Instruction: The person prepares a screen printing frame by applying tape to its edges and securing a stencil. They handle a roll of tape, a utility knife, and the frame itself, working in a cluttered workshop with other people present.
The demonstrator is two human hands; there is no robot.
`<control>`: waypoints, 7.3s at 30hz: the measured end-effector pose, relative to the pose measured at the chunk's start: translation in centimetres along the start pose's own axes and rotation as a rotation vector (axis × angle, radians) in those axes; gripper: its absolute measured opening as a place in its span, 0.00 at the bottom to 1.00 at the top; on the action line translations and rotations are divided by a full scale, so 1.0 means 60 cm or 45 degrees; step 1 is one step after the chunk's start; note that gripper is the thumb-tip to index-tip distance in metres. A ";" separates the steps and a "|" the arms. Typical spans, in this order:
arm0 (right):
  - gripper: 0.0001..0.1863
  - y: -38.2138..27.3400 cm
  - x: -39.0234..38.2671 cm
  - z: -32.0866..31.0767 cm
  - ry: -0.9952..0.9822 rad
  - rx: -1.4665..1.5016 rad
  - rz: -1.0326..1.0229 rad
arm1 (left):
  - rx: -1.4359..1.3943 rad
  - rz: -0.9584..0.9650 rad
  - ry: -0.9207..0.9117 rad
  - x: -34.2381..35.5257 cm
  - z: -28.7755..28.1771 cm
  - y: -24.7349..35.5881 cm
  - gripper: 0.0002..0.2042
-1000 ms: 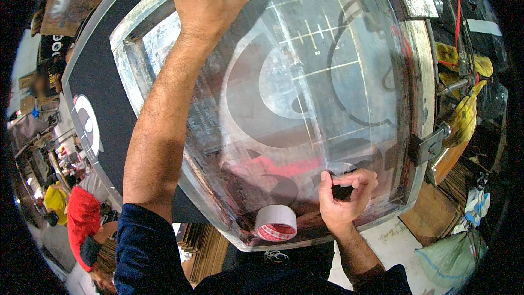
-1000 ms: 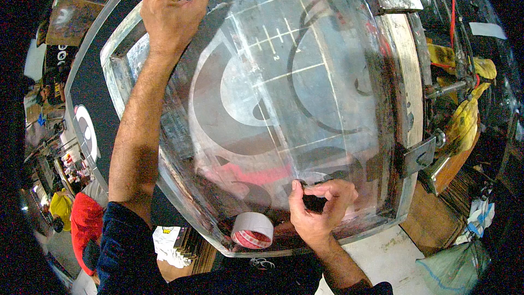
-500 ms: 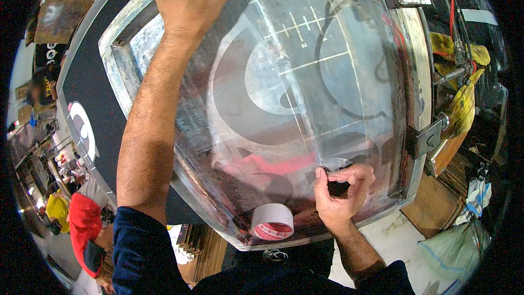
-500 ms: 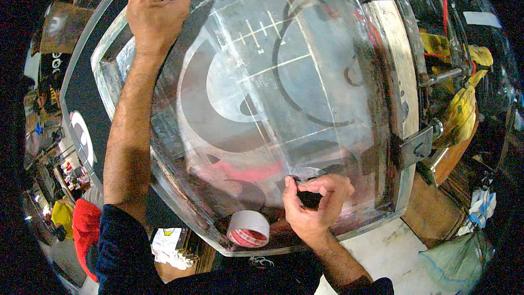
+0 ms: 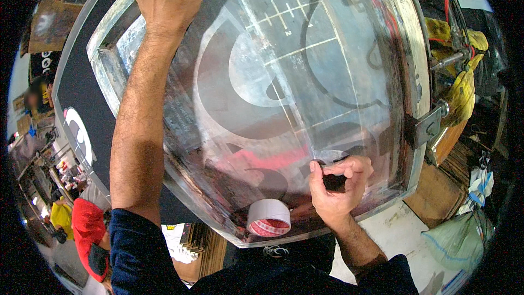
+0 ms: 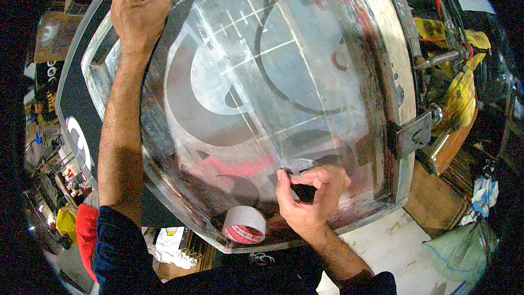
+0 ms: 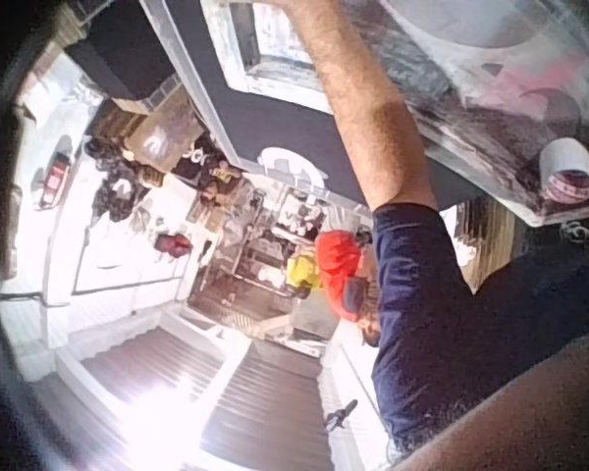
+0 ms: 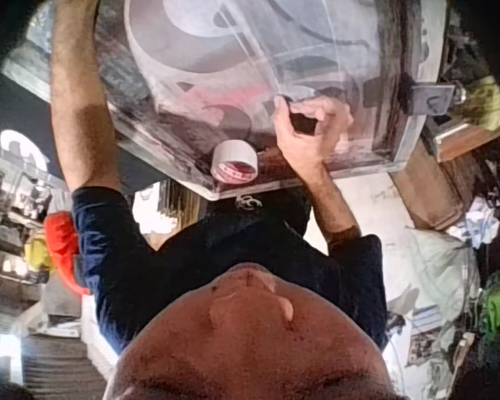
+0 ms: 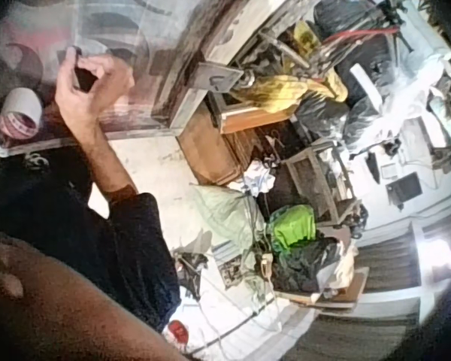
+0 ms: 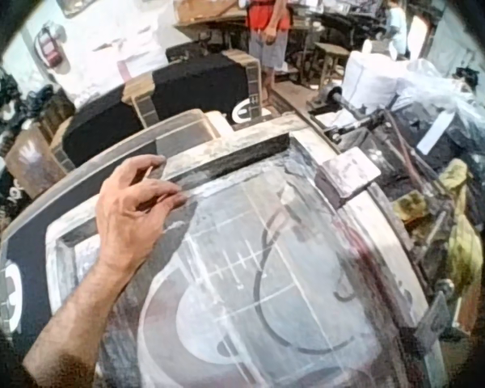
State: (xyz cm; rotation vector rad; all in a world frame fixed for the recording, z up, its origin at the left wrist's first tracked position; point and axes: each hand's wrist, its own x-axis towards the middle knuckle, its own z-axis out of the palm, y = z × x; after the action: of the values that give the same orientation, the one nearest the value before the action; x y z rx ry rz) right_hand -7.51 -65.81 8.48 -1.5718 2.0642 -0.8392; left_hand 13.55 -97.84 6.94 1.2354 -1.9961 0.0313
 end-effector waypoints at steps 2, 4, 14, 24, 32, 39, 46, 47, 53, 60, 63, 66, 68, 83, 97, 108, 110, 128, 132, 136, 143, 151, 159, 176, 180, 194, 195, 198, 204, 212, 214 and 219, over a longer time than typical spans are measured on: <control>0.22 0.000 0.001 -0.001 0.005 -0.014 -0.017 | 0.015 0.038 -0.019 -0.001 -0.004 0.003 0.08; 0.23 0.002 0.000 -0.002 -0.011 -0.021 -0.011 | 0.059 0.170 0.001 -0.002 -0.007 0.007 0.12; 0.24 0.013 -0.018 0.013 0.038 0.240 0.116 | 0.367 0.491 -0.246 -0.022 -0.036 0.036 0.35; 0.24 -0.005 -0.011 -0.004 -0.002 0.386 0.261 | 0.129 0.643 -1.042 -0.070 -0.080 0.076 0.71; 0.37 -0.078 0.014 -0.082 -0.155 0.970 0.540 | 0.106 0.559 -1.280 -0.059 -0.093 0.083 0.68; 0.34 -0.063 -0.006 -0.047 -0.143 0.780 0.709 | 0.072 0.638 -1.236 -0.055 -0.089 0.077 0.63; 0.31 -0.030 -0.018 -0.023 -0.165 0.854 0.767 | 0.060 0.680 -1.161 -0.073 -0.084 0.074 0.68; 0.31 -0.028 -0.018 -0.022 -0.183 0.826 0.766 | 0.059 0.685 -1.181 -0.076 -0.079 0.071 0.68; 0.31 -0.023 -0.018 -0.014 -0.181 0.845 0.729 | 0.128 0.957 -0.866 -0.079 -0.053 0.060 0.67; 0.31 -0.027 -0.010 -0.008 -0.152 0.807 0.724 | -0.090 0.682 -1.213 -0.092 -0.093 0.092 0.64; 0.31 -0.033 -0.005 -0.010 -0.137 0.825 0.844 | -0.118 0.695 -1.240 -0.094 -0.093 0.099 0.64; 0.31 -0.037 -0.002 -0.012 -0.130 0.835 0.853 | -0.129 0.667 -1.284 -0.099 -0.096 0.106 0.64; 0.30 -0.038 -0.001 -0.012 -0.135 0.843 0.858 | -0.131 0.661 -1.278 -0.103 -0.099 0.107 0.64; 0.31 -0.033 -0.002 -0.012 -0.151 0.797 0.839 | -0.318 0.600 -1.376 -0.128 -0.110 0.127 0.62; 0.31 -0.028 -0.004 -0.011 -0.147 0.825 0.833 | -0.322 0.485 -1.409 -0.152 -0.119 0.152 0.65; 0.30 -0.028 -0.003 -0.011 -0.141 0.911 0.849 | -0.352 0.419 -1.478 -0.191 -0.139 0.193 0.58; 0.31 -0.027 -0.005 -0.011 -0.140 0.939 0.850 | -0.387 0.438 -1.485 -0.200 -0.140 0.197 0.56; 0.31 -0.025 -0.010 -0.008 -0.104 0.997 0.808 | 0.155 0.265 -1.043 -0.132 -0.095 0.149 0.36; 0.30 -0.023 -0.009 -0.006 -0.083 1.068 0.815 | 0.188 0.236 -1.124 -0.161 -0.094 0.198 0.40; 0.30 -0.021 -0.009 -0.004 -0.091 1.085 0.801 | -0.042 0.334 -1.412 -0.183 -0.114 0.236 0.41; 0.27 -0.014 -0.015 -0.004 -0.096 1.084 0.718 | -0.235 0.561 -1.691 -0.205 -0.142 0.262 0.53; 0.18 0.014 -0.043 -0.020 -0.072 1.268 0.713 | -0.978 0.644 -1.547 -0.222 -0.138 0.238 0.35; 0.28 -0.049 -0.031 -0.045 -0.964 0.573 -0.456 | -0.138 0.222 -1.042 -0.131 -0.105 0.125 0.31; 0.22 0.038 0.073 -0.144 -1.235 0.887 -0.390 | 0.511 -0.297 -0.817 -0.092 -0.050 0.197 0.35; 0.16 0.070 0.137 -0.204 -1.198 0.784 -0.372 | 0.488 -0.444 -0.751 -0.108 -0.042 0.255 0.35; 0.13 0.094 0.182 -0.222 -1.340 0.732 -0.417 | 0.688 -0.656 -0.639 -0.064 0.011 0.210 0.30; 0.13 0.099 0.180 -0.220 -1.355 0.703 -0.418 | 0.642 -0.670 -0.571 -0.062 0.016 0.206 0.29; 0.13 0.114 0.175 -0.219 -1.350 0.654 -0.416 | 0.581 -0.606 -0.338 -0.054 0.033 0.195 0.29; 0.13 0.130 0.168 -0.220 -1.355 0.602 -0.508 | 0.698 -0.682 -0.308 -0.042 0.069 0.211 0.32; 0.11 0.127 0.164 -0.214 -1.357 0.588 -0.551 | 0.215 -0.423 -0.515 -0.081 0.045 0.288 0.36; 0.12 0.127 0.165 -0.213 -1.364 0.573 -0.554 | 0.083 -0.425 -0.540 -0.089 0.034 0.294 0.35; 0.11 0.127 0.167 -0.211 -1.353 0.601 -0.563 | 0.395 -0.521 -0.322 -0.063 0.044 0.228 0.30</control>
State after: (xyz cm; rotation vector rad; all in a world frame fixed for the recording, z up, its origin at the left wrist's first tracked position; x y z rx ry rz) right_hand -23.89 -71.34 12.97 -1.6611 0.7331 -0.3953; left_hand 2.29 -88.80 7.62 1.9119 -1.9570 -0.0187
